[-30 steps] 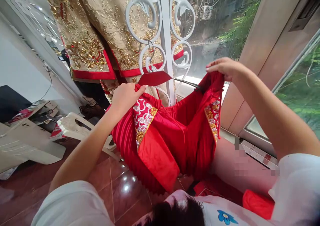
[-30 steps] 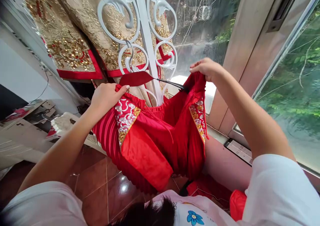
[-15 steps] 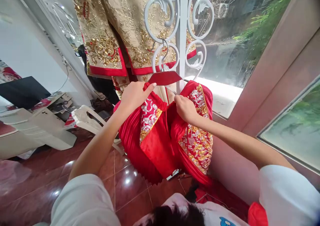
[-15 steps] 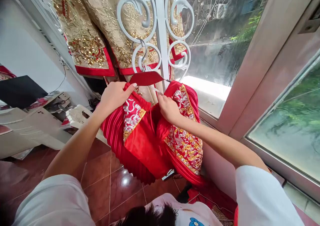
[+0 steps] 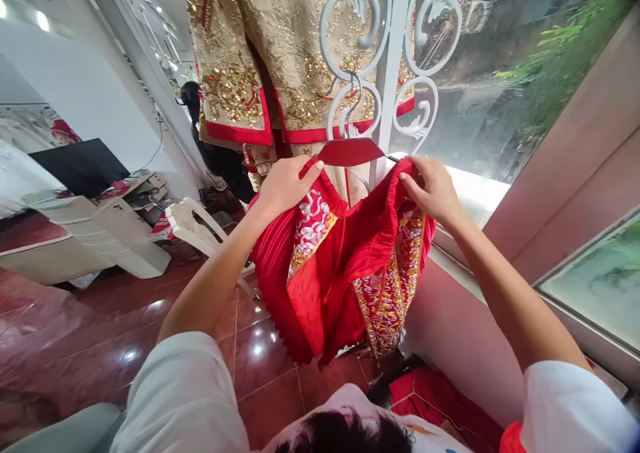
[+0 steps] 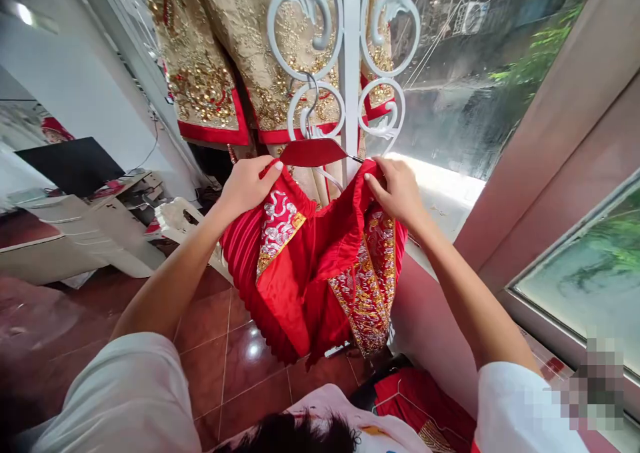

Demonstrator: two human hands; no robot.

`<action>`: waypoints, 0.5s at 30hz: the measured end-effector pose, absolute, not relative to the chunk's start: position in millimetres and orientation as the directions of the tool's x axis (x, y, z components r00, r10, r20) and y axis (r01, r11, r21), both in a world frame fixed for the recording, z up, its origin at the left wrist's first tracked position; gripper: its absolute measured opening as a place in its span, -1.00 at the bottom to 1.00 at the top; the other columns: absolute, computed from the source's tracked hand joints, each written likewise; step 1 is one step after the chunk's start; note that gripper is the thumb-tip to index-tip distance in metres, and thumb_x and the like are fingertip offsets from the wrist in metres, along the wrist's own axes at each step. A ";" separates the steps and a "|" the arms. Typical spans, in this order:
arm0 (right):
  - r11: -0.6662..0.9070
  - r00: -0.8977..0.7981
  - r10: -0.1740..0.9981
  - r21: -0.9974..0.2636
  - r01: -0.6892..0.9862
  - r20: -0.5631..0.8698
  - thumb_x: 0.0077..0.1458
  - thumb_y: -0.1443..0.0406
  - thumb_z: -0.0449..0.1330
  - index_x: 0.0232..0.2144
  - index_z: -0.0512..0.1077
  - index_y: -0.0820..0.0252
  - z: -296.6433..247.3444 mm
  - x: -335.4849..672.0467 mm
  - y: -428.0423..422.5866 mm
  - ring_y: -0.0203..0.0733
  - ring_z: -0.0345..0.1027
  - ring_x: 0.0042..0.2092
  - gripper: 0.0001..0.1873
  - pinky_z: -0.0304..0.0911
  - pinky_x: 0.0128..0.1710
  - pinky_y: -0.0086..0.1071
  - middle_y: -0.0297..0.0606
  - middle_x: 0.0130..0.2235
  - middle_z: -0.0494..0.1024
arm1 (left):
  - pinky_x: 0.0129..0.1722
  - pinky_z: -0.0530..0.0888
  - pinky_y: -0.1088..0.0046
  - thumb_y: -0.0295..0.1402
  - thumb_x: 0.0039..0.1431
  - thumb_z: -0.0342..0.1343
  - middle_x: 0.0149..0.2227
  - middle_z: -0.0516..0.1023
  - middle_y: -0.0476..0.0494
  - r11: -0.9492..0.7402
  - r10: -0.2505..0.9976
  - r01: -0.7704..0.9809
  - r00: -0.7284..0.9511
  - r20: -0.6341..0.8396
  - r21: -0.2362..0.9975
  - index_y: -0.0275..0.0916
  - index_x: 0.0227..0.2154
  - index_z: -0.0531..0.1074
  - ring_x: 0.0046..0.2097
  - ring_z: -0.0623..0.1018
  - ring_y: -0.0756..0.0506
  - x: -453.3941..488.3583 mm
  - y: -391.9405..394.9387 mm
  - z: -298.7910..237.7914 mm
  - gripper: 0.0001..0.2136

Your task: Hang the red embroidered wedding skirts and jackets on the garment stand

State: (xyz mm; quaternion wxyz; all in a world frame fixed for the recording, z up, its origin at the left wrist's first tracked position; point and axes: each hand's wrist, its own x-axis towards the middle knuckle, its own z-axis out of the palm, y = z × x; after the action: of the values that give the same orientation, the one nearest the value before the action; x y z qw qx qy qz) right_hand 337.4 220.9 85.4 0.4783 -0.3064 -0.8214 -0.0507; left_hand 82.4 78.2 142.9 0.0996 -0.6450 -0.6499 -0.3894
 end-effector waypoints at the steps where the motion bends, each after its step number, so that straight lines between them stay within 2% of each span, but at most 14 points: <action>1: 0.817 -0.397 0.484 -0.242 0.523 0.780 0.15 0.12 0.01 -0.08 0.36 0.21 86.4 335.2 225.7 -0.06 0.31 -0.22 -0.62 0.20 -0.22 -0.18 -0.09 -0.22 0.48 | -0.10 0.29 0.43 -0.15 0.18 -0.02 -0.30 0.54 -0.17 -0.188 0.751 0.890 -0.142 0.645 0.415 -0.24 -0.34 0.46 -0.14 0.48 -0.20 81.7 73.6 143.0 -0.72; 3: 0.802 -0.408 0.538 -0.300 0.516 0.738 0.15 0.11 0.00 -0.20 0.39 0.21 87.3 329.0 228.5 -0.16 0.25 -0.36 -0.66 0.13 -0.35 -0.28 -0.15 -0.35 0.46 | -0.08 0.28 0.45 -0.23 0.18 -0.01 -0.24 0.54 -0.14 -0.209 0.739 0.883 -0.138 0.659 0.420 -0.23 -0.26 0.46 -0.12 0.48 -0.18 76.2 62.0 141.5 -0.77; 7: 0.688 -0.323 0.623 -0.302 0.660 0.712 0.14 0.08 -0.03 -0.38 0.35 0.19 87.2 318.2 213.1 -0.28 0.05 -0.49 -0.68 -0.08 -0.45 -0.36 -0.24 -0.52 0.31 | -0.06 0.31 0.35 -0.25 0.23 -0.09 -0.18 0.52 -0.19 0.005 0.725 0.981 -0.138 0.674 0.195 -0.24 -0.17 0.42 -0.09 0.47 -0.20 49.6 36.0 130.1 -0.74; 11: 0.613 -0.301 0.669 -0.275 0.741 0.680 0.15 0.07 -0.06 -0.40 0.32 0.20 89.9 313.7 198.9 -0.30 -0.06 -0.51 -0.66 -0.19 -0.45 -0.36 -0.25 -0.55 0.26 | -0.09 0.36 0.32 -0.29 0.30 -0.22 -0.14 0.51 -0.25 0.130 0.670 0.989 -0.138 0.729 0.068 -0.30 -0.10 0.38 -0.08 0.47 -0.20 29.3 27.8 111.0 -0.68; 15: 0.576 -0.289 0.687 -0.256 0.776 0.667 0.14 0.08 -0.07 -0.38 0.34 0.21 95.1 317.7 198.4 -0.29 -0.05 -0.51 -0.65 -0.22 -0.44 -0.36 -0.22 -0.54 0.27 | -0.08 0.36 0.26 -0.30 0.29 -0.20 -0.14 0.50 -0.31 0.285 0.548 0.957 -0.201 0.812 0.044 -0.34 -0.08 0.38 -0.08 0.47 -0.24 36.5 39.1 88.8 -0.67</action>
State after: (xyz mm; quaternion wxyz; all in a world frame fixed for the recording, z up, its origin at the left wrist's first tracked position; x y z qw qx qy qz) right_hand 317.7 198.4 95.1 0.3830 -0.4569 -0.8007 -0.0585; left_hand 36.5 39.1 88.8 0.3543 -0.5235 -0.7192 -0.2886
